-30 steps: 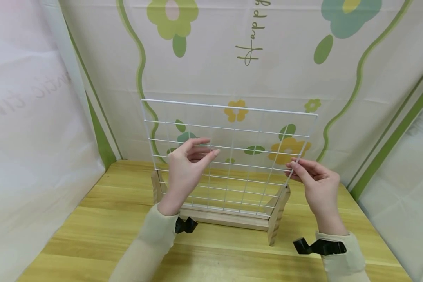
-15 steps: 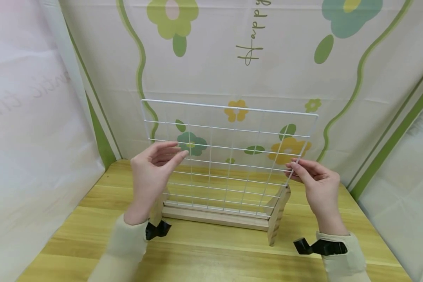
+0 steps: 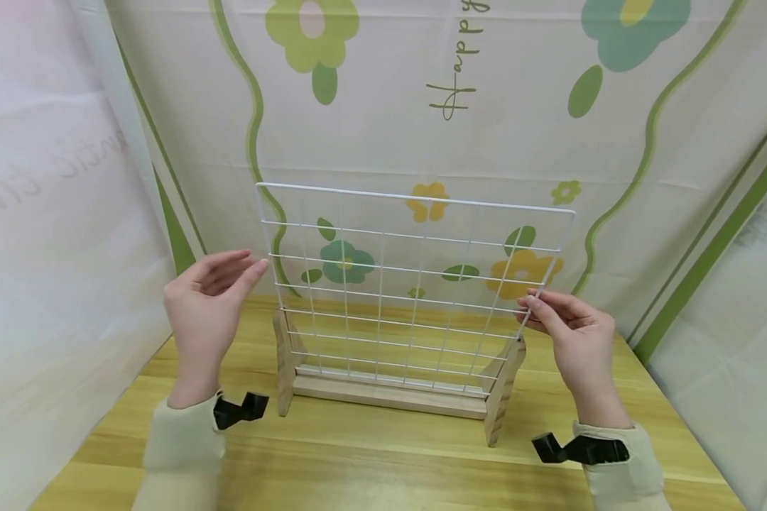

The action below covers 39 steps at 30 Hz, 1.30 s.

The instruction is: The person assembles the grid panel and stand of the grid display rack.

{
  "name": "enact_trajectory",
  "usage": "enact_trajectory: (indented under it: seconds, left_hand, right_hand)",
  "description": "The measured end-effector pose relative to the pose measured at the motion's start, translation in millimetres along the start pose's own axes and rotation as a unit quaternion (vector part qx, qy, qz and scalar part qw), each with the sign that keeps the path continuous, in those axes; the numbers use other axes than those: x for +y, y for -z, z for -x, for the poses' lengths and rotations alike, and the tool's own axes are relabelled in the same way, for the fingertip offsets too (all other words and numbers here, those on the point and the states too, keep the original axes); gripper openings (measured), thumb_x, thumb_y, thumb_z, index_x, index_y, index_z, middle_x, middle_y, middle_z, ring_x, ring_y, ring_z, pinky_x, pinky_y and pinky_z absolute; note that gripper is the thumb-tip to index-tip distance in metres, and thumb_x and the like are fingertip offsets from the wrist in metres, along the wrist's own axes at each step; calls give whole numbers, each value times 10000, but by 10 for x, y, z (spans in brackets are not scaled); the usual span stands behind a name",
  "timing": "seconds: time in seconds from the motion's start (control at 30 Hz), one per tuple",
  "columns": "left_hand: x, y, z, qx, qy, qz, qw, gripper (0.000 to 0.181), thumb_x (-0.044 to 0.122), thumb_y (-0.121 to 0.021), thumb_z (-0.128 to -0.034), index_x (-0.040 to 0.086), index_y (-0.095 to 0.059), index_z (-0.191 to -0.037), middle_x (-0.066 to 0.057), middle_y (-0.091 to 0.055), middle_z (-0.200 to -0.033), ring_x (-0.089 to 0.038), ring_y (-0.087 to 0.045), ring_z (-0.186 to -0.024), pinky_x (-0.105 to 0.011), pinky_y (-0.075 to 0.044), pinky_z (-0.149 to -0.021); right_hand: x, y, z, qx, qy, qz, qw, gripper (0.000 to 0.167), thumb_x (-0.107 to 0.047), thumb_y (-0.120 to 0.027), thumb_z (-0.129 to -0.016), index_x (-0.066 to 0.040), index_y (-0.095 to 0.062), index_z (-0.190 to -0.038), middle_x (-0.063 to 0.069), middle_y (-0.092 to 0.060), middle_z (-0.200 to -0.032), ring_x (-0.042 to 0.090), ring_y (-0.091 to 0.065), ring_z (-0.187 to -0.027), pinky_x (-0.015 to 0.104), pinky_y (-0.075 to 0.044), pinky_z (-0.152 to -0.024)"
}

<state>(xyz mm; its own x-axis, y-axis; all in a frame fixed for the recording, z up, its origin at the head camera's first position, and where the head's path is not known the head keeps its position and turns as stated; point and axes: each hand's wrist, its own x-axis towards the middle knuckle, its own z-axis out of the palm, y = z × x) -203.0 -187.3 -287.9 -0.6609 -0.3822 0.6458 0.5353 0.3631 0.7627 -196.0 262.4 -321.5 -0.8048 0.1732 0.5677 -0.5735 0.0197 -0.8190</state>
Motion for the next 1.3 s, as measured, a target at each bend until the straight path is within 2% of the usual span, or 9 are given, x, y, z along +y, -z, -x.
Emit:
enact_trajectory:
  seconds: [0.13,0.27,0.4,0.57,0.77,0.93,1.13,1.3]
  left_hand:
    - [-44,13,-58,-187,363,22,9992,336,232,-869,-846,116,-777,-1148,-12,-768,-1026,-100,-724,-907,-177,-568,-782]
    - [-68,-42,-95,-476,656,137,9966,372,283,-846,-868,145,-761,-1203,-3,-760,-1066,-98,-720,-936,-184,-565,-810]
    - [-97,-128,-132,-546,562,292,9965,357,295,-825,-888,93,-765,-1176,-26,-761,-1042,-120,-733,-893,-215,-585,-791]
    - [-128,-202,-154,-522,388,535,9964,319,223,-811,-904,-12,-757,-1113,-60,-763,-1011,-170,-742,-850,-246,-604,-737]
    - [-132,-209,-143,-492,503,630,9955,273,183,-813,-901,-18,-761,-1078,-56,-763,-978,-236,-744,-857,-248,-605,-722]
    - [-124,-212,-142,-521,570,725,9944,261,164,-816,-898,-31,-752,-1058,-46,-758,-938,-220,-740,-836,-247,-607,-711]
    - [-139,-226,-137,-528,625,823,9932,257,154,-820,-893,-41,-747,-1043,-40,-755,-922,-158,-730,-790,-246,-607,-706]
    - [-150,-230,-125,-500,635,844,9931,253,155,-820,-894,-38,-748,-1041,-44,-754,-924,-217,-733,-805,-247,-607,-710]
  right_hand:
    - [6,3,1,-34,-6,-11,10000,221,13,-697,-955,176,-677,-1104,165,-754,-998,235,-757,-825,361,-603,-745]
    - [10,4,0,-34,-5,-36,10000,220,18,-697,-954,179,-675,-1102,166,-754,-997,235,-757,-826,362,-603,-745]
    - [8,-3,4,-5,-6,-46,10000,230,23,-699,-950,192,-666,-1102,165,-754,-995,234,-757,-827,359,-604,-742]
    - [5,-12,12,-2,-17,-42,10000,257,24,-698,-951,217,-644,-1111,165,-754,-996,233,-757,-827,358,-604,-741]
    - [11,-11,16,-60,-57,44,10000,273,12,-697,-955,221,-637,-1120,161,-755,-1001,235,-757,-827,359,-600,-745]
    - [22,1,17,-77,-83,53,9999,290,5,-699,-956,233,-627,-1121,159,-755,-997,242,-758,-826,366,-598,-746]
    - [35,13,21,-76,-85,34,9999,241,11,-698,-954,191,-664,-1112,175,-752,-1003,261,-757,-828,372,-599,-746]
    - [46,10,27,-85,-113,10,9999,272,3,-699,-957,211,-643,-1123,172,-751,-1005,248,-757,-841,377,-595,-756]
